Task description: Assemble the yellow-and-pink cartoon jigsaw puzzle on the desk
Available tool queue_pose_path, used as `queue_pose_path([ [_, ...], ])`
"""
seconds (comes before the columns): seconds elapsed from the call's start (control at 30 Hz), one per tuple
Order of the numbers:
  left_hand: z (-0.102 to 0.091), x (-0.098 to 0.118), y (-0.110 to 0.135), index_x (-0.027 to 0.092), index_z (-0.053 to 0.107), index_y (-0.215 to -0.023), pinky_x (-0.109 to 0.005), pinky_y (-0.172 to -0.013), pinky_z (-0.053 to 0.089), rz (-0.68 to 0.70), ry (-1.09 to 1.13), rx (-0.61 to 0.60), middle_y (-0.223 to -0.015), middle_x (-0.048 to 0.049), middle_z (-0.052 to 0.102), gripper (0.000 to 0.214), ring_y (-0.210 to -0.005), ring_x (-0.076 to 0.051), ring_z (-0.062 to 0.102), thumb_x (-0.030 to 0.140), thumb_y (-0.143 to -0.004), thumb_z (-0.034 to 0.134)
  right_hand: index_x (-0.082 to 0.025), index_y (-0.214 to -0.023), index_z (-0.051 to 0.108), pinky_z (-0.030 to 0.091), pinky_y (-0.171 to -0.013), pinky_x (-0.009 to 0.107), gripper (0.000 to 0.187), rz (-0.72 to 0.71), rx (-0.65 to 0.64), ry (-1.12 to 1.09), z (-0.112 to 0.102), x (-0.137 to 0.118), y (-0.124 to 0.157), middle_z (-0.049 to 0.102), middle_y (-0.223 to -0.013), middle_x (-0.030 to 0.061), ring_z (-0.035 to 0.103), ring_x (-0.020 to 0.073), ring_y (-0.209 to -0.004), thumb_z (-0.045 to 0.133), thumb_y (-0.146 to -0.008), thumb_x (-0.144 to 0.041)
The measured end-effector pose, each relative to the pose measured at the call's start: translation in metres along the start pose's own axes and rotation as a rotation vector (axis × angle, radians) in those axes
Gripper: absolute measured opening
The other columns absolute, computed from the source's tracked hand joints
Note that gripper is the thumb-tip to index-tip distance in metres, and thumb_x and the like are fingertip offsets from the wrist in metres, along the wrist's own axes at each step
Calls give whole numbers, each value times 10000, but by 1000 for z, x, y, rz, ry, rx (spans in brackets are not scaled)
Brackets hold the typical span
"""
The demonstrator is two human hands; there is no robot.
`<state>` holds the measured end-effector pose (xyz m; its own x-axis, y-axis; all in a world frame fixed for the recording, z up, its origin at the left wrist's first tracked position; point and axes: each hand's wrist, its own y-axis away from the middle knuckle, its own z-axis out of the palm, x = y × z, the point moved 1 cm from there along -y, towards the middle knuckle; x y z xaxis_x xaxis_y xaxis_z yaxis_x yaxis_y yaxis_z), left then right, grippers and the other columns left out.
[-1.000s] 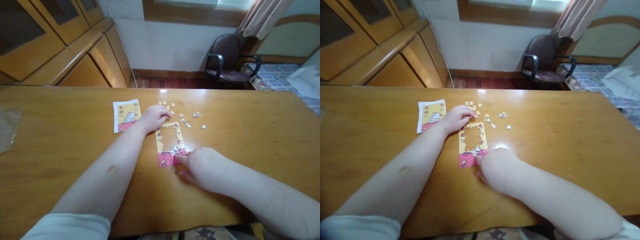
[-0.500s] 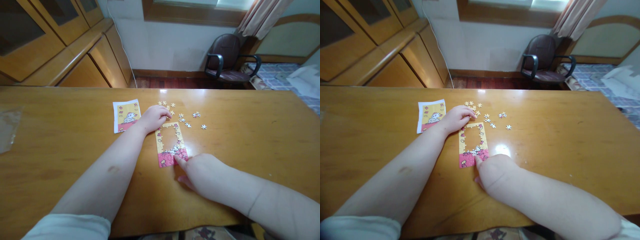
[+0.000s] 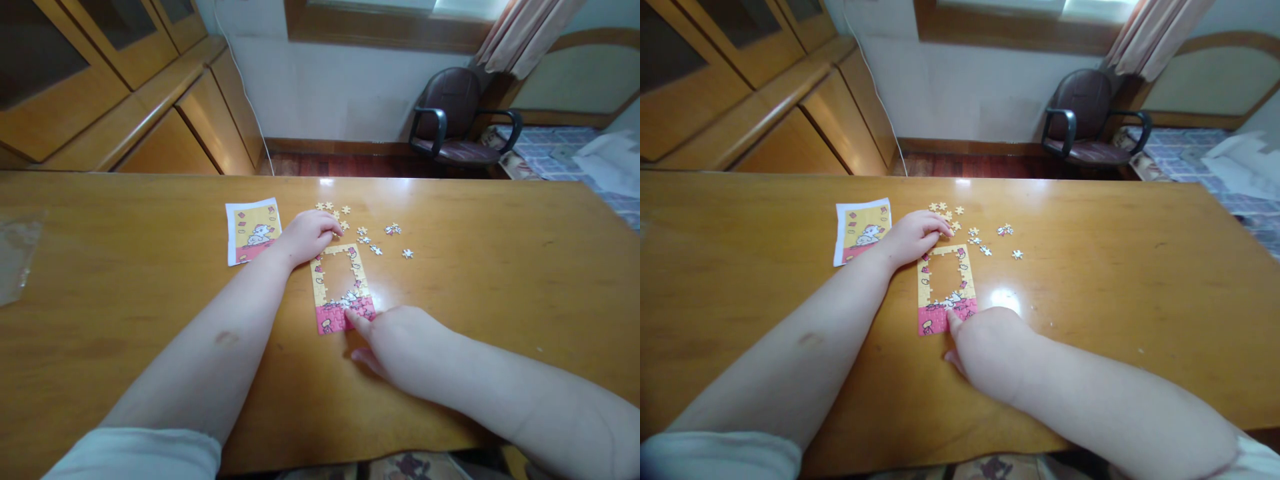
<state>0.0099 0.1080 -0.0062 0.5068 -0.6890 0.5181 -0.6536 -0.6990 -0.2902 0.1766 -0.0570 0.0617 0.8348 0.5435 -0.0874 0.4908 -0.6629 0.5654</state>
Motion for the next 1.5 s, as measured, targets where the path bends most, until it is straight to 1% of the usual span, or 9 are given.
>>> queue_pose_path([
  [0.13, 0, -1, 0, 213, 726, -831, -384, -957, 512, -2, -2, 0, -967, -19, 742, 315, -961, -184, 658, 63, -777, 455, -116, -1416, 503, 383, -499, 287, 579, 7, -3, -11, 2, 1, -1, 726, -761, 142, 701, 266, -666, 444, -945, -446],
  [0.3, 0, 0, 0, 208, 731, -838, -389, -957, 510, -7, 0, -3, -972, -29, 740, 321, -967, -192, 658, 62, -780, 450, -112, -1403, 516, 381, -503, 290, 586, 3, 43, -24, 3, 2, -2, 729, -771, 135, 703, 268, -669, 444, -940, -464],
  [0.43, -1, 1, 0, 202, 731, -839, -393, -960, 508, -2, 5, -9, -975, -33, 740, 319, -965, -195, 659, 66, -781, 448, -100, -1407, 514, 385, -501, 302, 590, -7, 83, -11, 7, 4, -3, 725, -738, 124, 701, 276, -653, 424, -948, -460],
  [0.6, -1, 2, 0, 217, 729, -837, -381, -963, 508, -16, -4, -9, -978, -17, 741, 318, -971, -186, 657, 76, -789, 448, -104, -1409, 511, 393, -496, 309, 588, 5, 79, -17, 5, 3, -5, 723, -730, 119, 696, 278, -636, 425, -949, -460],
  [0.77, -1, 1, 0, 203, 733, -843, -383, -959, 507, -12, -6, -9, -980, -31, 742, 315, -970, -193, 658, 79, -791, 448, -112, -1409, 510, 419, -516, 319, 584, 25, 65, -34, 3, 1, -6, 728, -764, 123, 704, 287, -665, 437, -947, -462],
  [0.93, 0, 0, 0, 210, 733, -853, -370, -959, 507, -10, -14, -15, -981, -21, 741, 326, -975, -183, 657, 85, -784, 440, -114, -1416, 501, 449, -539, 312, 580, 17, 103, -19, 5, 1, -6, 731, -766, 126, 702, 271, -657, 431, -956, -461],
  [1.23, 0, 0, 0, 204, 734, -863, -375, -957, 504, -9, -12, -17, -984, -25, 741, 322, -978, -187, 655, 80, -786, 446, -107, -1454, 452, 478, -589, 329, 601, 49, 37, -64, 1, -3, -8, 742, -819, 142, 714, 285, -722, 434, -962, -451],
  [1.43, 0, -1, 0, 199, 733, -855, -377, -960, 504, -9, -9, -12, -979, -29, 741, 317, -974, -187, 655, 75, -790, 448, -97, -1443, 456, 476, -577, 335, 605, 21, 82, -60, 5, -2, -9, 736, -805, 144, 709, 287, -697, 419, -964, -463],
  [1.5, 1, -1, 0, 198, 734, -856, -377, -960, 504, -8, -7, -14, -982, -30, 740, 316, -974, -188, 655, 76, -790, 450, -96, -1450, 447, 478, -583, 338, 607, 30, 67, -61, 3, -2, -9, 737, -815, 146, 711, 291, -710, 423, -964, -460],
])
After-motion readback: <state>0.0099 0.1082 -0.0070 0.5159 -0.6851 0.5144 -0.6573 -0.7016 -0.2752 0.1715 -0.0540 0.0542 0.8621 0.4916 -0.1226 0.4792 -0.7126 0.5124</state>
